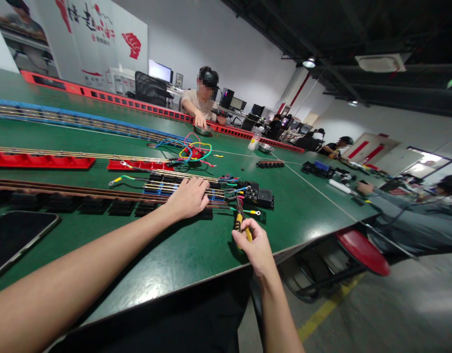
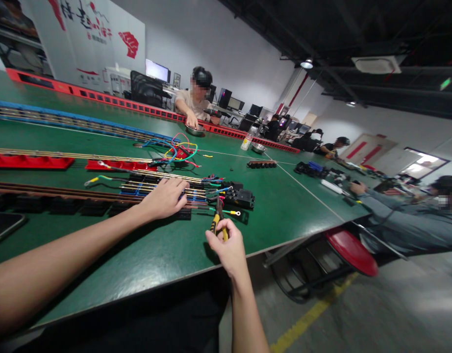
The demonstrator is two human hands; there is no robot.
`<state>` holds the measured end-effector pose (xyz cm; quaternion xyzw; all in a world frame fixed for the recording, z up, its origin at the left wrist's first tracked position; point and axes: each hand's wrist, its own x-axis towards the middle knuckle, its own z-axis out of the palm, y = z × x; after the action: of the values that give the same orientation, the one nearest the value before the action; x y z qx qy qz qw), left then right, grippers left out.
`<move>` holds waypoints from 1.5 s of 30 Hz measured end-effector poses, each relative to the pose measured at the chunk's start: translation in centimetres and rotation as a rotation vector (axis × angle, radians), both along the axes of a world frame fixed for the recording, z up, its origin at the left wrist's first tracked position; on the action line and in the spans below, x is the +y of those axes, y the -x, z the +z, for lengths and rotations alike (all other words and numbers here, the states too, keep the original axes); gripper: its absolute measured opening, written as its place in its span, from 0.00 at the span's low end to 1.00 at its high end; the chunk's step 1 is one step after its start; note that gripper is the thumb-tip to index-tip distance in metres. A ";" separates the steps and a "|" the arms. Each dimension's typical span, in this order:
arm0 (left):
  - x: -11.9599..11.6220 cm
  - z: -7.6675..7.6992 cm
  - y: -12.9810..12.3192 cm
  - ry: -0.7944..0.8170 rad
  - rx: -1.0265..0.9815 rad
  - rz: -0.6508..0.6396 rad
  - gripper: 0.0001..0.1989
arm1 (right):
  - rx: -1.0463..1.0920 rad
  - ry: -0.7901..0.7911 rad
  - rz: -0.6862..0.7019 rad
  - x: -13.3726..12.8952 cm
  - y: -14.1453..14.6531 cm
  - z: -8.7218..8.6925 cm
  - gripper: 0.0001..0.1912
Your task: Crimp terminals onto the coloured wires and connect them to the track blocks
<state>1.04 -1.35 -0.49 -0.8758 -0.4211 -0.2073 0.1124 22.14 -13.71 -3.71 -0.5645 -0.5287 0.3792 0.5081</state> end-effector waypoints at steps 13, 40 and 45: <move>-0.1 0.1 0.0 0.004 0.035 -0.009 0.13 | -0.390 -0.177 -0.058 -0.2 1.6 0.5 0.13; 0.0 0.1 0.0 -0.024 0.014 -0.024 0.12 | -0.253 -0.115 -0.068 0.0 0.9 -0.2 0.12; 0.0 0.0 0.1 -0.028 0.018 -0.027 0.12 | -0.152 -0.074 -0.068 0.0 0.9 0.0 0.12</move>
<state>0.97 -1.36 -0.45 -0.8817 -0.4053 -0.2066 0.1255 21.25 -13.74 -3.70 -0.5900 -0.5600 0.2982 0.4994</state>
